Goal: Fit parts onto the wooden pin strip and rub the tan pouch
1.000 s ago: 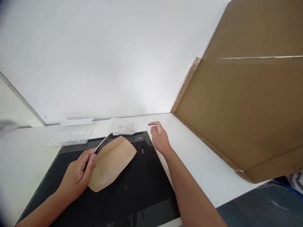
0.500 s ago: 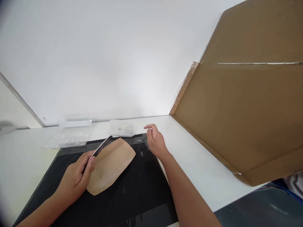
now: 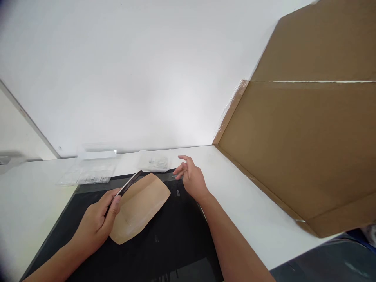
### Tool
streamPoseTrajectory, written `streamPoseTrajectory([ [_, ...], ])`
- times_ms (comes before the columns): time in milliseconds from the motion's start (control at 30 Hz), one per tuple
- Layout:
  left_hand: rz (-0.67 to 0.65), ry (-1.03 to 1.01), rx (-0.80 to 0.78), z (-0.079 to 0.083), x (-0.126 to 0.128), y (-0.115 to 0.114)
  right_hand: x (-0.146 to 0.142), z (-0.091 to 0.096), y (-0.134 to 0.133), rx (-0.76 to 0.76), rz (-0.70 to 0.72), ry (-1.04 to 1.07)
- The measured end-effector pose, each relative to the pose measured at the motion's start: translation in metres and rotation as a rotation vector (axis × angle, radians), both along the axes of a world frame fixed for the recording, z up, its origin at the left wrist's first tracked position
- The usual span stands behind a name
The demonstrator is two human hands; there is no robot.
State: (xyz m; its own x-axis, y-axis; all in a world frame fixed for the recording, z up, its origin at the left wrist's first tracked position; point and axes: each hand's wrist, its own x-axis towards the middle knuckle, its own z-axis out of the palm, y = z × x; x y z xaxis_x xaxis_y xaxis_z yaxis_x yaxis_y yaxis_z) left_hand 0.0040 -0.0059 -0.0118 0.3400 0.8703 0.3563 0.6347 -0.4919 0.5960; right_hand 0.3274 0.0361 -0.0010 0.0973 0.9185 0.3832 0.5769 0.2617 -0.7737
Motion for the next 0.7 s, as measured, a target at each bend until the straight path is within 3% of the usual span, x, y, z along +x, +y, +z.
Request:
streamPoseTrajectory([
  [433,-0.012,-0.007,0.010,0.0024,0.0007,-0.0001,0.0002,0.0023,-0.0006,-0.091,0.008,-0.095],
  [700,-0.011,-0.005,0.004,0.0061,0.0027,-0.0012,0.0015,0.0008,0.0002,-0.064,-0.005,-0.138],
])
